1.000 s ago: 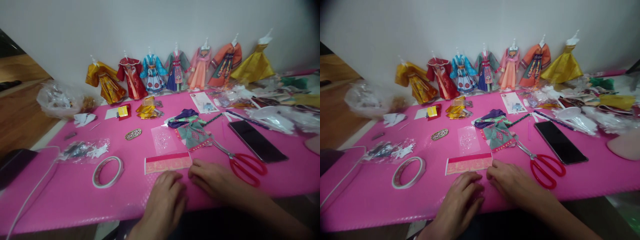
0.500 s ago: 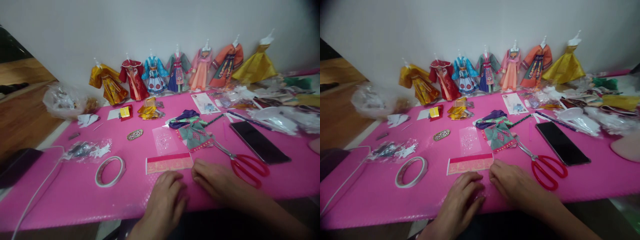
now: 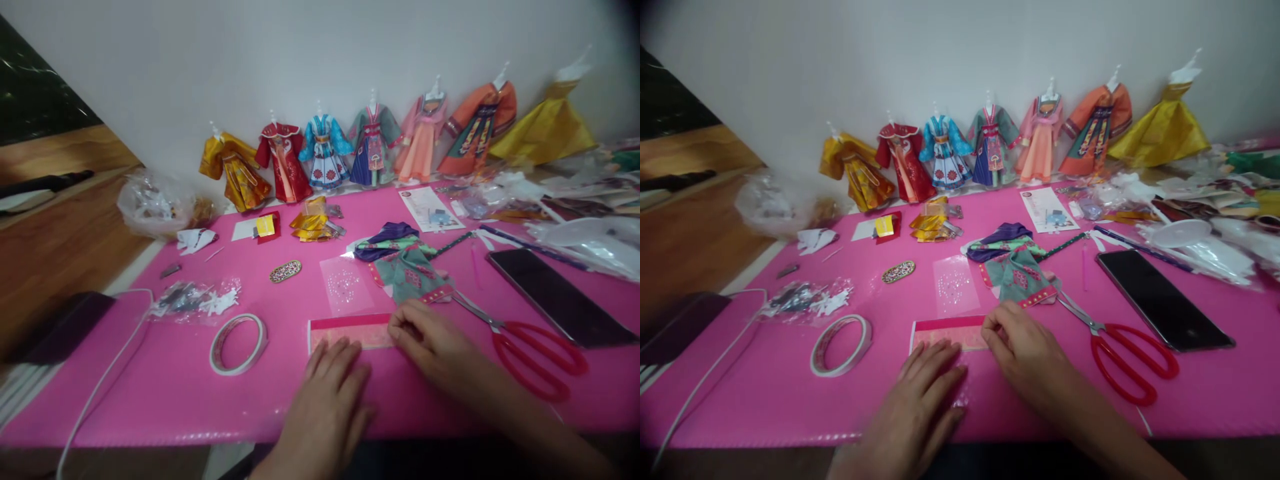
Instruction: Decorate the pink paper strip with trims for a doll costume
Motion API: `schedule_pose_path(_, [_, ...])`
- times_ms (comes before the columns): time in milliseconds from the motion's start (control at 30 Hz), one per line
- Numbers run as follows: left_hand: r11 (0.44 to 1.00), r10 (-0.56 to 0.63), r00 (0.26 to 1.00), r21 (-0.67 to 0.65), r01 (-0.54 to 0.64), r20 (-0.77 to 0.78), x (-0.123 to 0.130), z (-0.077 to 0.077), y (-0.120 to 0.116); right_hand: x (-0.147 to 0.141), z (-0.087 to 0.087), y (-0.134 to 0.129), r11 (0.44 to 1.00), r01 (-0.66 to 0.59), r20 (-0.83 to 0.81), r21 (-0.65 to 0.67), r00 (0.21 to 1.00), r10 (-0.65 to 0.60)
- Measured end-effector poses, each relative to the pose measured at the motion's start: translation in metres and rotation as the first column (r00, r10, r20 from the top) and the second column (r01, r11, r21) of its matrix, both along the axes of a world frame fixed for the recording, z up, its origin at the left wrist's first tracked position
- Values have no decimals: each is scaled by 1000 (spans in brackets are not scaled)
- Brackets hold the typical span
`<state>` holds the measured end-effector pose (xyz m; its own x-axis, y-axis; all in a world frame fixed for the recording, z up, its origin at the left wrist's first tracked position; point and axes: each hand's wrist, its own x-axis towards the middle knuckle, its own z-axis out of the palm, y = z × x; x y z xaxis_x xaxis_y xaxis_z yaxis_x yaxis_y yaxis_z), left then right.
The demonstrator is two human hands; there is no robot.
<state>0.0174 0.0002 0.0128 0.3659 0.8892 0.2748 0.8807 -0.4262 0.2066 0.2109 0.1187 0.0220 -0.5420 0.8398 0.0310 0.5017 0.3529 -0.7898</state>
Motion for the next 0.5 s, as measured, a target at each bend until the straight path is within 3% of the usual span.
schedule_pose_path(233, [994, -86, 986, -82, 75, -142, 2, -5, 9, -33, -5, 11, 999, -5, -20, 39, 1000, 6])
schedule_pose_path(367, [992, -90, 990, -98, 79, -113, -1, -6, 11, -42, -14, 15, 996, 32, 9, 83, 999, -33])
schedule_pose_path(500, [995, -26, 999, -100, 22, -45, -3, -7, 8, -47, -25, 16, 976, 67, 28, 207, 997, -75])
